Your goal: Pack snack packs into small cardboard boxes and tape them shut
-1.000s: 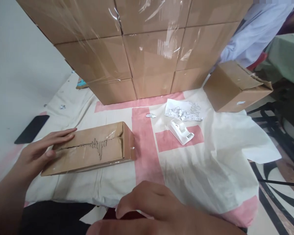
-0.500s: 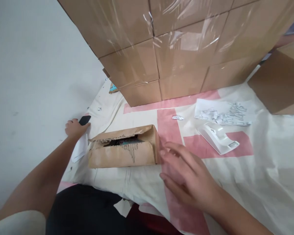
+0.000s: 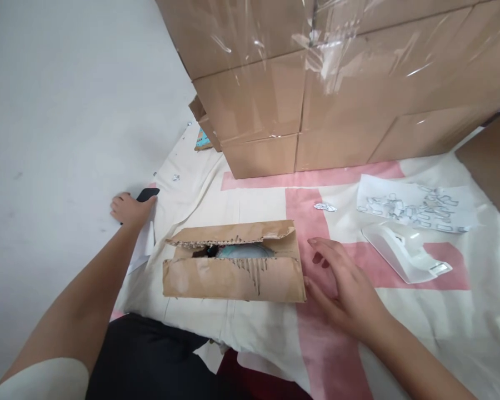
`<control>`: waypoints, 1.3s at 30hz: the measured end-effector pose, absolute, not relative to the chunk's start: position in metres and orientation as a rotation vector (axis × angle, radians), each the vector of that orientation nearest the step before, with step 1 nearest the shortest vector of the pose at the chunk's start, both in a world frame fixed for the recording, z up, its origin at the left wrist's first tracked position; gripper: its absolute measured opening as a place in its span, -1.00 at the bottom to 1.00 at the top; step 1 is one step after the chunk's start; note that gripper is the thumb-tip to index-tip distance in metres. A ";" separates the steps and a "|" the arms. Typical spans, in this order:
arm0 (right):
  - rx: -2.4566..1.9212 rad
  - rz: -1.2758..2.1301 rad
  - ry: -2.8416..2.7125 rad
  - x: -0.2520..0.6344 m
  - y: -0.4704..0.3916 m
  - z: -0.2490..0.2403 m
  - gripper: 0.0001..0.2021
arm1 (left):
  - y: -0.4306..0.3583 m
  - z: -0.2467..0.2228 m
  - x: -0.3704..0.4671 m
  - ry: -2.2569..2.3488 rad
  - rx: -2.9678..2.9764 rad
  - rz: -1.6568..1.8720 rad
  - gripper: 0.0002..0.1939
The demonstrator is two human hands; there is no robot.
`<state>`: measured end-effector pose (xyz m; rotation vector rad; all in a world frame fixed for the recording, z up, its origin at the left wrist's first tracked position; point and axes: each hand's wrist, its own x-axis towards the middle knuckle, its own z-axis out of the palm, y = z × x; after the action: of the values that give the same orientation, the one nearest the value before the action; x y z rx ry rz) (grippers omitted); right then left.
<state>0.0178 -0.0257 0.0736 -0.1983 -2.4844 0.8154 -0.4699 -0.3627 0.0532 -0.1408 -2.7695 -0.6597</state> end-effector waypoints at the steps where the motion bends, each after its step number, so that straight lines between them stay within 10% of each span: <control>1: -0.213 0.829 -2.502 0.016 -0.025 0.070 -0.46 | -0.360 0.055 -0.466 -2.785 -0.143 -0.657 -0.21; 14: -0.175 0.942 -2.585 -0.012 -0.023 0.041 -0.63 | -0.221 0.208 -0.267 -2.389 -1.820 -0.802 -0.59; 21: -0.164 0.937 -2.531 0.009 -0.020 0.054 -0.77 | -0.209 0.162 -0.159 -2.418 -2.231 -0.288 0.07; 27: -0.553 0.629 -2.320 0.081 0.041 0.082 -0.77 | -0.218 0.157 -0.166 -2.266 -2.237 -0.308 -0.24; 34: -1.034 1.105 -2.027 0.113 0.093 0.074 -0.53 | -0.211 0.157 -0.098 -1.811 -2.053 -0.418 -0.73; 39: -1.219 1.137 -2.072 0.096 0.095 0.088 -0.68 | -0.127 0.117 -0.040 -1.741 -2.211 -0.697 -0.70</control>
<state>0.0963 0.0954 0.0885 -1.2187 -2.0725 1.1367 -0.0401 -0.1266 0.1169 -2.2109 -1.7411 -0.6967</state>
